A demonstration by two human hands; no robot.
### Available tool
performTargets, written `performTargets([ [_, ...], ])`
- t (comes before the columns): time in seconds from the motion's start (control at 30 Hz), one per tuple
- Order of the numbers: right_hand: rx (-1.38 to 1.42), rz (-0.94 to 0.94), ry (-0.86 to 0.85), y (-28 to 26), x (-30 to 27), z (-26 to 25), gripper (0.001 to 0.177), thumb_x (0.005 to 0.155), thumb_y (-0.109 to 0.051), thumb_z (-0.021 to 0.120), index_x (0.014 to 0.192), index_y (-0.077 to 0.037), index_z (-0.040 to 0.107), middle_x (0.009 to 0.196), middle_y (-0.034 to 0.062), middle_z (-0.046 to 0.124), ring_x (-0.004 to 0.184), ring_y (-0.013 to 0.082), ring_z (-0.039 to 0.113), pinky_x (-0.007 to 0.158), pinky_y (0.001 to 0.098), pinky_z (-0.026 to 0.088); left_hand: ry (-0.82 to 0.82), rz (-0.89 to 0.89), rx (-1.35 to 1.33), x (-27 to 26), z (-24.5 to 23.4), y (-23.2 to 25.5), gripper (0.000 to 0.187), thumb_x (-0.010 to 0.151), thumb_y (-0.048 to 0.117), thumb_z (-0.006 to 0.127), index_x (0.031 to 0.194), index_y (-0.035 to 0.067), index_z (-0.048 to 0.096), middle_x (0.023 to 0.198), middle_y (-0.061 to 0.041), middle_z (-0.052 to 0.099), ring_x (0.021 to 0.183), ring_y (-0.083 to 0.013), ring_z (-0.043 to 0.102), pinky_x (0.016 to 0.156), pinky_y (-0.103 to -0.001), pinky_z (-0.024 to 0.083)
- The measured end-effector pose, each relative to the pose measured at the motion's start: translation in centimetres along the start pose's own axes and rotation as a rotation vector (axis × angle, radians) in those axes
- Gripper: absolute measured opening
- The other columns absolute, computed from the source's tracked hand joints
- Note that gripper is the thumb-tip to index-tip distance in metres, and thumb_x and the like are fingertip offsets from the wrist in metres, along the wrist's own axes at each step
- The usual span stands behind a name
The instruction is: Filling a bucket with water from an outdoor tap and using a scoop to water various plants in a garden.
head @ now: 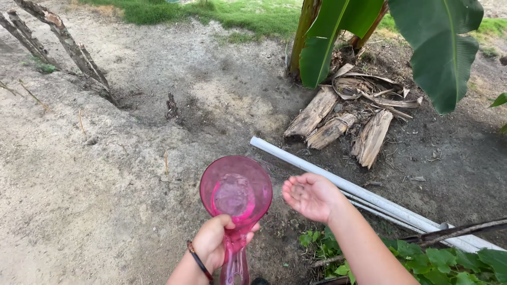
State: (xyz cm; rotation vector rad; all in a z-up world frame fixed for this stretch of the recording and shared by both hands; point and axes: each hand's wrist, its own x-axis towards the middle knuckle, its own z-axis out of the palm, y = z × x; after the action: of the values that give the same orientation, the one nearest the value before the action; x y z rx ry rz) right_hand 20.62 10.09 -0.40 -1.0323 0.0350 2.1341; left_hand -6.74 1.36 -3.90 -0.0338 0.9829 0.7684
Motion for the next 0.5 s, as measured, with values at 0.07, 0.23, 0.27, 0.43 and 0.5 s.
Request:
performTargets([
  [0.07,-0.058,-0.025,0.122,-0.6,0.2,-2.1,0.016,0.097,-0.011,0.046,0.095,-0.001,0.058,0.091,0.0135,0.069,0.084,0.0259,0.07,0.084,0.0406,0.061,0.014,0.012,-0.022,-0.9,0.1,0.9,0.049,0.086,0.003,0.037,0.127,-0.019,0.05,0.108,-0.035,0.073,0.088,-0.0379,0.074,0.073,-0.042,0.065],
  [0.23,-0.237,-0.065,0.321,-0.8,0.4,-6.0,0.026,0.102,-0.013,0.043,0.107,0.008,0.059,0.1,0.0206,0.069,0.097,0.0329,0.072,0.094,0.0459,0.061,0.065,0.054,-0.059,-2.1,-0.7,2.5,0.05,0.086,0.003,0.036,0.131,-0.019,0.045,0.111,-0.037,0.071,0.089,-0.0382,0.073,0.074,-0.042,0.064],
  [0.27,-0.275,-0.068,0.347,-0.9,0.5,-6.2,0.027,0.103,-0.011,0.043,0.109,0.009,0.059,0.103,0.0225,0.069,0.101,0.0349,0.072,0.095,0.0469,0.061,0.049,0.067,-0.063,-2.0,-1.0,2.8,0.051,0.086,0.003,0.037,0.131,-0.02,0.044,0.111,-0.037,0.071,0.089,-0.0381,0.073,0.074,-0.041,0.064],
  [0.43,-0.374,-0.061,0.37,-0.7,1.6,-6.2,0.03,0.104,-0.012,0.041,0.112,0.011,0.059,0.108,0.0254,0.07,0.107,0.0379,0.072,0.094,0.0479,0.061,0.019,0.096,-0.08,-2.8,-0.7,3.4,0.052,0.085,0.002,0.037,0.131,-0.021,0.044,0.113,-0.036,0.071,0.092,-0.0383,0.074,0.074,-0.041,0.065],
  [0.5,-0.435,-0.06,0.344,-0.7,2.2,-5.7,0.031,0.104,-0.012,0.04,0.111,0.01,0.06,0.108,0.0254,0.07,0.108,0.0376,0.072,0.093,0.0476,0.061,0.042,0.104,-0.094,-3.5,-0.3,3.6,0.051,0.086,0.001,0.037,0.132,-0.02,0.044,0.115,-0.036,0.07,0.096,-0.0392,0.074,0.076,-0.042,0.064],
])
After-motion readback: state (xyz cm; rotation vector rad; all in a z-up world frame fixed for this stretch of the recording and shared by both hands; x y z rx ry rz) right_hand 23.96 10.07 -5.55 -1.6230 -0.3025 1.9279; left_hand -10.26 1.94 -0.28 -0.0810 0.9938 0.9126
